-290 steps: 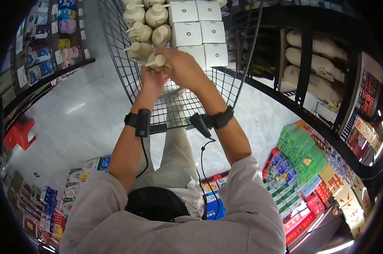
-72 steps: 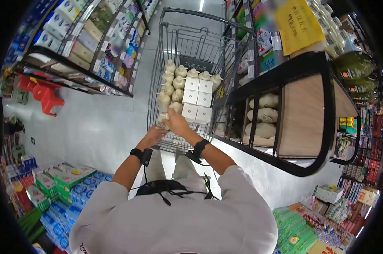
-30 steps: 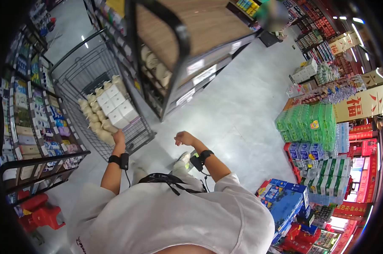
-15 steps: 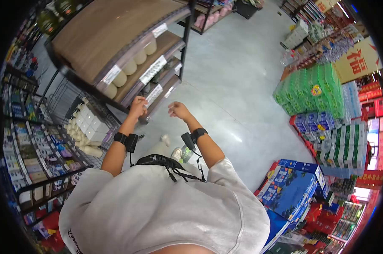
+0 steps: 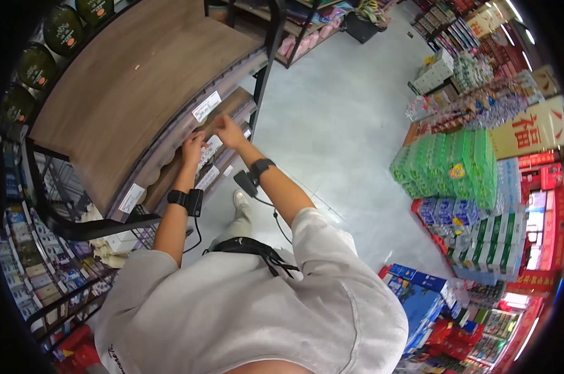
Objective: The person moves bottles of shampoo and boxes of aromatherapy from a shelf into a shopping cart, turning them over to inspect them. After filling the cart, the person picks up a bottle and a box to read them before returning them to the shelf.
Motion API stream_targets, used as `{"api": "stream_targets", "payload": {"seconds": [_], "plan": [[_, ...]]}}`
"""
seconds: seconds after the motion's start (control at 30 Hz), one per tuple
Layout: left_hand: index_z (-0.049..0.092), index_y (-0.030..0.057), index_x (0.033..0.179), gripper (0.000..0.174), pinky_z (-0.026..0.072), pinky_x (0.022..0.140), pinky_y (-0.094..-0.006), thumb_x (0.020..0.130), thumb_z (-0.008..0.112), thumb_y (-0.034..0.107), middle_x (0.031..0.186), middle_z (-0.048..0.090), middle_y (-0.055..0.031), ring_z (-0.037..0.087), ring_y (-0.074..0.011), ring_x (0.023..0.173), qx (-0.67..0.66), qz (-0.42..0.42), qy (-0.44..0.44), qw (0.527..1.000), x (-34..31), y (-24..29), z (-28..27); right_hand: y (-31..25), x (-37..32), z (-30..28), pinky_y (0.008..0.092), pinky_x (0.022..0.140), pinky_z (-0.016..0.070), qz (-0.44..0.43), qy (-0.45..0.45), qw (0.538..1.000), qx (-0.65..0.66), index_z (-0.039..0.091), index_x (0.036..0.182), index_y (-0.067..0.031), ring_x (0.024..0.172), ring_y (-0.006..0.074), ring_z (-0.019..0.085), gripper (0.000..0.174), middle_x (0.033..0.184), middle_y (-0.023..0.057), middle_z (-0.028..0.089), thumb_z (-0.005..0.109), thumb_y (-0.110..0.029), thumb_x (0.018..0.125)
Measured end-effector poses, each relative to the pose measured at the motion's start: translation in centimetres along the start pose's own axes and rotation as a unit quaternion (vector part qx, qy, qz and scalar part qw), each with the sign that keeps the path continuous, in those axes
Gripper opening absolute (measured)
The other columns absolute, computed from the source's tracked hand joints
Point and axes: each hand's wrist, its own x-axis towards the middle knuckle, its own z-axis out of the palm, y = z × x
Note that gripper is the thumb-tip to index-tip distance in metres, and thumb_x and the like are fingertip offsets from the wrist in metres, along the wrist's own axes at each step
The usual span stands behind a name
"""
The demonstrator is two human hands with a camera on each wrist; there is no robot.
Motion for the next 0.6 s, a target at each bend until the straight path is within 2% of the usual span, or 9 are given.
{"api": "stream_targets", "payload": {"seconds": [0.03, 0.07, 0.1, 0.13, 0.27, 0.3, 0.43, 0.53, 0.6], "plan": [[0.070, 0.0026, 0.107, 0.028, 0.0486, 0.066, -0.0330, 0.093, 0.059, 0.025, 0.097, 0.070, -0.0127, 0.066, -0.0200, 0.075, 0.064, -0.041, -0.009, 0.997, 0.1, 0.7, 0.2, 0.8, 2.3, 0.0, 0.0373, 0.091, 0.0487, 0.009, -0.031, 0.998, -0.051, 0.049, 0.126, 0.0037, 0.106, 0.0303, 0.062, 0.053, 0.110, 0.0198, 0.065, 0.068, -0.011, 0.078], [0.069, 0.0023, 0.105, 0.032, 0.0480, 0.068, -0.0350, 0.094, 0.056, 0.030, 0.097, 0.070, -0.0125, 0.066, -0.0214, 0.075, 0.127, -0.079, -0.017, 0.989, 0.8, 0.9, 0.3, -4.8, 2.4, 0.0, 0.0371, 0.093, 0.0484, 0.065, -0.058, 0.996, -0.026, 0.056, 0.126, -0.0032, 0.110, 0.0312, 0.062, 0.055, 0.117, 0.0193, 0.065, 0.073, -0.014, 0.074], [0.068, 0.0016, 0.097, 0.038, 0.0475, 0.073, -0.0372, 0.095, 0.053, 0.036, 0.092, 0.068, -0.0141, 0.065, -0.0252, 0.077, 0.236, -0.082, -0.029, 0.968, 1.9, -0.4, 0.4, -2.7, 4.7, 0.3, 0.0371, 0.094, 0.0483, 0.046, -0.093, 0.987, -0.124, 0.060, 0.122, -0.0079, 0.110, 0.0309, 0.062, 0.055, 0.120, 0.0164, 0.065, 0.076, -0.017, 0.071], [0.067, 0.0020, 0.096, 0.036, 0.0477, 0.076, -0.0403, 0.096, 0.051, 0.035, 0.089, 0.067, -0.0168, 0.065, -0.0288, 0.084, 0.149, -0.022, -0.006, 0.989, 2.3, -2.0, 0.8, -0.6, 7.0, 0.8, 0.0371, 0.094, 0.0483, 0.024, -0.127, 0.967, -0.219, 0.065, 0.119, -0.0126, 0.111, 0.0306, 0.063, 0.055, 0.123, 0.0134, 0.065, 0.080, -0.020, 0.067], [0.065, 0.0018, 0.106, 0.027, 0.0460, 0.087, -0.0473, 0.093, 0.051, 0.020, 0.099, 0.067, -0.0224, 0.063, -0.0384, 0.096, 0.361, -0.030, -0.028, 0.932, 3.5, -5.7, 1.7, 14.2, 11.8, 2.3, 0.0382, 0.106, 0.0395, -0.090, -0.305, 0.946, 0.060, 0.063, 0.126, -0.0220, 0.125, 0.0284, 0.053, 0.062, 0.135, 0.0049, 0.059, 0.079, -0.048, 0.071], [0.066, 0.0027, 0.096, 0.029, 0.0460, 0.075, -0.0434, 0.094, 0.051, 0.027, 0.082, 0.064, -0.0166, 0.062, -0.0309, 0.080, 0.319, 0.031, 0.043, 0.946, 3.4, -7.0, 2.0, 16.1, 12.4, 3.2, 0.0383, 0.107, 0.0385, -0.078, -0.331, 0.925, 0.167, 0.062, 0.127, -0.0222, 0.127, 0.0282, 0.051, 0.063, 0.137, 0.0043, 0.058, 0.078, -0.050, 0.073], [0.067, 0.0007, 0.094, 0.021, 0.0492, 0.063, -0.0408, 0.092, 0.059, 0.020, 0.071, 0.065, -0.0111, 0.063, -0.0232, 0.064, 0.291, 0.120, 0.139, 0.939, 2.9, -7.7, 2.6, 14.5, 11.2, 3.3, 0.0385, 0.107, 0.0384, -0.022, -0.191, 0.974, 0.118, 0.060, 0.129, -0.0129, 0.126, 0.0278, 0.052, 0.057, 0.138, 0.0086, 0.056, 0.072, -0.043, 0.082], [0.065, 0.0008, 0.113, 0.026, 0.0527, 0.079, -0.0391, 0.089, 0.063, 0.011, 0.096, 0.070, -0.0135, 0.068, -0.0242, 0.083, 0.300, 0.089, 0.138, 0.940, 2.4, -4.1, 2.9, 11.3, 9.6, 1.6, 0.0386, 0.107, 0.0383, 0.006, -0.130, 0.987, 0.093, 0.058, 0.130, -0.0082, 0.125, 0.0277, 0.052, 0.054, 0.138, 0.0108, 0.055, 0.068, -0.039, 0.086], [0.062, 0.0038, 0.123, 0.035, 0.0481, 0.093, -0.0370, 0.090, 0.066, 0.017, 0.115, 0.067, -0.0150, 0.064, -0.0267, 0.105, 0.329, 0.200, 0.174, 0.906, 2.8, -2.9, 3.5, 7.8, 8.7, -0.8, 0.0360, 0.097, 0.0471, -0.122, -0.004, 0.986, -0.112, 0.060, 0.122, -0.0052, 0.116, 0.0266, 0.058, 0.043, 0.128, 0.0149, 0.059, 0.065, -0.031, 0.088]]}}
